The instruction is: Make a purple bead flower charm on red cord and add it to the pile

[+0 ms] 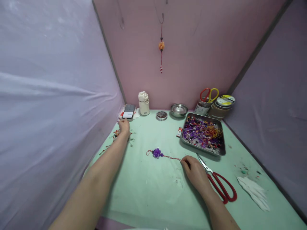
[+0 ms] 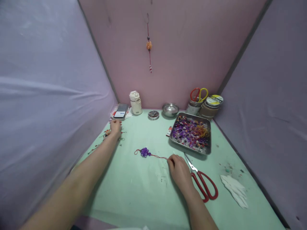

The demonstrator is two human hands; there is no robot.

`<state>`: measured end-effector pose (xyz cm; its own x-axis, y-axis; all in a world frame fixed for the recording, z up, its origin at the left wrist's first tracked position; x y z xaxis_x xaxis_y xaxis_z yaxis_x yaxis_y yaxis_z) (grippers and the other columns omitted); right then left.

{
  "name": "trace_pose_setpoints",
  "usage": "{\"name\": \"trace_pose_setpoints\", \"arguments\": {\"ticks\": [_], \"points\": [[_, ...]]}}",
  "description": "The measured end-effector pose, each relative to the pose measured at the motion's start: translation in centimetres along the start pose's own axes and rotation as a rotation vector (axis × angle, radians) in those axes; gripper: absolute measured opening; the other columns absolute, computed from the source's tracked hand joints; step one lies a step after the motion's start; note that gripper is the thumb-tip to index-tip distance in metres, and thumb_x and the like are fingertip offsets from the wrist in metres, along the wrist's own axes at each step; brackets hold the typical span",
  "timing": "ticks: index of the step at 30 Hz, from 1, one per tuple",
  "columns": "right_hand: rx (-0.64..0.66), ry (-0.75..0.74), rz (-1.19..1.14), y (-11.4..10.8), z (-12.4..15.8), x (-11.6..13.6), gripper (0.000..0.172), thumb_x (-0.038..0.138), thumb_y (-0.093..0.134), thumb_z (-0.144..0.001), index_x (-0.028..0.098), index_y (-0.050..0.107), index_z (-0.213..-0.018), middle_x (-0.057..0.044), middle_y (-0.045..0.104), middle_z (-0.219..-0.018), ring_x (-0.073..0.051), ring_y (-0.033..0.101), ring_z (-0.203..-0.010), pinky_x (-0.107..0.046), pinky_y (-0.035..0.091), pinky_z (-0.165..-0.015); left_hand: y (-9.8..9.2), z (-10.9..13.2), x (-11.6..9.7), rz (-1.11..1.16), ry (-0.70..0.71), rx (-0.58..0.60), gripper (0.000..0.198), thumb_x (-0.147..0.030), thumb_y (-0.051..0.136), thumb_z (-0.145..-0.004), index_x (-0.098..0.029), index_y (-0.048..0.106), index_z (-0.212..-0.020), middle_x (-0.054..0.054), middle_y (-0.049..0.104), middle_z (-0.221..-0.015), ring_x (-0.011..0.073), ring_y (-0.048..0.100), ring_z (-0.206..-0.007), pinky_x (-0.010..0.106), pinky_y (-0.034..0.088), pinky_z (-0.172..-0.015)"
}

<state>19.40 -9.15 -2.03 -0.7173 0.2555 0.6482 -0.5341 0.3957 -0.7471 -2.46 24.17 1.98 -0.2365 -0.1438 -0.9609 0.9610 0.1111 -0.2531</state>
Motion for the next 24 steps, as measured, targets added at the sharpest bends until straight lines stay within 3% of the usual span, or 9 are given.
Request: {"name": "trace_pose_setpoints", "arguments": {"ticks": [4,7,10,13,19,22,24], "points": [[0.049,0.023,0.002,-0.7,-0.8,0.7,0.021,0.031,0.042,-0.085,0.022,0.053,-0.069,-0.005,0.065,-0.068,-0.022,0.058,-0.065,-0.032,0.039,-0.061,1.4,3.9,1.4,-0.1,0.156,0.129,0.031,-0.034,0.057,-0.091,-0.014,0.058,-0.115,0.009,0.062,-0.112,0.0196,0.062,-0.096,0.04,0.054,-0.083],[0.067,-0.003,0.021,-1.2,-2.2,2.1,0.02,0.029,0.045,-0.083,0.022,0.055,-0.068,-0.005,0.066,-0.067,-0.02,0.058,-0.062,-0.03,0.036,-0.059,2.0,5.8,1.1,-0.163,0.307,0.19,0.015,-0.023,0.06,-0.088,-0.015,0.063,-0.1,0.006,0.065,-0.1,0.0199,0.061,-0.094,0.04,0.05,-0.087],[0.096,-0.04,0.008,-0.6,-4.0,3.2,0.017,0.027,0.047,-0.082,0.021,0.058,-0.07,-0.005,0.067,-0.069,-0.02,0.058,-0.064,-0.029,0.036,-0.061,1.8,6.5,-0.2,-0.216,0.433,0.2,0.012,-0.012,0.058,-0.082,-0.017,0.064,-0.092,0.007,0.066,-0.093,0.0235,0.061,-0.094,0.038,0.046,-0.091],[0.071,-0.046,-0.092,0.8,-5.3,3.1,0.019,0.029,0.047,-0.083,0.021,0.059,-0.07,-0.003,0.066,-0.068,-0.019,0.057,-0.062,-0.028,0.037,-0.061,1.6,6.9,-1.0,-0.277,0.522,0.232,0.016,-0.012,0.055,-0.08,-0.02,0.064,-0.091,0.007,0.066,-0.093,0.0243,0.061,-0.091,0.038,0.045,-0.089],[0.024,-0.051,-0.192,2.8,-5.4,1.6,0.023,0.036,0.048,-0.086,0.02,0.061,-0.075,-0.002,0.067,-0.071,-0.017,0.056,-0.062,-0.028,0.038,-0.062,2.5,10.2,0.7,-0.407,0.685,0.404,0.014,-0.017,0.058,-0.079,-0.025,0.065,-0.089,0.004,0.068,-0.096,0.0228,0.062,-0.09,0.035,0.046,-0.087],[0.033,-0.073,-0.167,2.9,-5.0,1.6,0.023,0.035,0.048,-0.086,0.02,0.062,-0.075,-0.003,0.068,-0.073,-0.017,0.056,-0.062,-0.028,0.038,-0.062,2.4,10.7,1.1,-0.479,0.73,0.389,0.016,-0.019,0.055,-0.081,-0.022,0.065,-0.093,0.004,0.068,-0.099,0.0224,0.061,-0.092,0.033,0.044,-0.091],[0.032,-0.082,-0.137,2.9,-4.9,1.8,0.023,0.035,0.048,-0.086,0.019,0.062,-0.076,-0.004,0.068,-0.073,-0.018,0.057,-0.064,-0.028,0.037,-0.062,2.0,9.6,0.5,-0.531,0.746,0.347,0.02,-0.018,0.051,-0.082,-0.018,0.065,-0.097,0.006,0.067,-0.102,0.0225,0.059,-0.096,0.034,0.042,-0.095]]}}
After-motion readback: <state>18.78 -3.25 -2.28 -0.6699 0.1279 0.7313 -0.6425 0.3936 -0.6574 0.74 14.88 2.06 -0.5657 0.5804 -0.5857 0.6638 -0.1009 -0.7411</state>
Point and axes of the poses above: each hand's wrist, its own z-axis away from the middle knuckle, its own y-axis out of the palm, x = y × z, the point moved 6 cm from there along -z, towards the middle knuckle
